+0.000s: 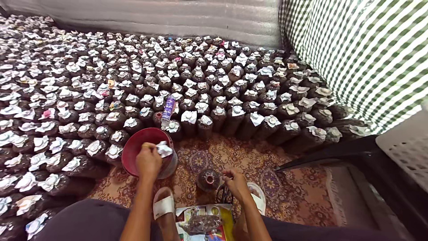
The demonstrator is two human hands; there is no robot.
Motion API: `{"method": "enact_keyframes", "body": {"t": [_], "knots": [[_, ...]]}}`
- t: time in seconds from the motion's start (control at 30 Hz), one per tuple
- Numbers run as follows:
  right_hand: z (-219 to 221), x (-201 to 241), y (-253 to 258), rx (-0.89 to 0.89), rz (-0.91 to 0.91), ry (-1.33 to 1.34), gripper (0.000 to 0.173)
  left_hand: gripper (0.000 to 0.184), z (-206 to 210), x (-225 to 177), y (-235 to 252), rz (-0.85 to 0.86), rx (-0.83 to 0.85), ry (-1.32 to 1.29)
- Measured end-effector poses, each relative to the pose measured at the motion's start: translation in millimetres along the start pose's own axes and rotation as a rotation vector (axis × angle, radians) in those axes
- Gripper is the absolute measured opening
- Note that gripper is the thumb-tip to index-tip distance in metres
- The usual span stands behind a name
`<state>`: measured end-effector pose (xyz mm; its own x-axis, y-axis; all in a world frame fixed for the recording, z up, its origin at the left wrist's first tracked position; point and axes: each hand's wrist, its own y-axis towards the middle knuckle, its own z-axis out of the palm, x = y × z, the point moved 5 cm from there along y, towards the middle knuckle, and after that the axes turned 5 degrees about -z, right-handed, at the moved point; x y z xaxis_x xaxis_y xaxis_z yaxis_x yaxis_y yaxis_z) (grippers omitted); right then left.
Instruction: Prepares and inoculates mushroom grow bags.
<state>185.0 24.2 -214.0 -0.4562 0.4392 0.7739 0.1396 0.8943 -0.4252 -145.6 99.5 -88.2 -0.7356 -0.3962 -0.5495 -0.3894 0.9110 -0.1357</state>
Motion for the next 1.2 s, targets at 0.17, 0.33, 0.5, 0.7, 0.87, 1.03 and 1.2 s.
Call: {"method": "enact_keyframes", "body": {"t": [0.17, 0.33, 0.5, 0.7, 0.87, 1.03, 1.2], "knots": [[2.2, -7.8, 1.8, 0.026, 0.058, -0.048, 0.028, 0.050, -9.0, 37.3, 11.8, -0.153, -0.160, -0.002], [17.5, -87.2, 5.3, -0.019, 0.402, -0.136, 0.033, 0.036, 33.7, -15.2, -26.9, 0.152, -0.051, -0.122], [70.4, -118.9, -8.5, -0.007, 0.564, -0.344, 0.077, 0.061, 172.3, 21.5, -65.9, -0.455, 0.647, -0.458], [81.4, -132.1, 7.0, -0.139, 0.536, -0.454, 0.099, 0.081, 251.8, 42.7, -114.9, -1.204, 0.850, -0.952], [40.1, -115.6, 11.2, -0.150, 0.646, -0.186, 0.058, 0.063, 263.3, -3.0, -139.6, -1.242, 0.768, -1.310], [-5.1, -64.3, 16.8, 0.025, 0.515, -0.119, 0.044, 0.066, 190.7, -44.1, -141.9, -1.165, 0.891, -1.433], [-44.8, 34.4, 4.7, -0.231, 0.184, -0.013, 0.035, 0.066, 66.6, -59.2, -95.3, -0.946, 0.782, -1.559]]}}
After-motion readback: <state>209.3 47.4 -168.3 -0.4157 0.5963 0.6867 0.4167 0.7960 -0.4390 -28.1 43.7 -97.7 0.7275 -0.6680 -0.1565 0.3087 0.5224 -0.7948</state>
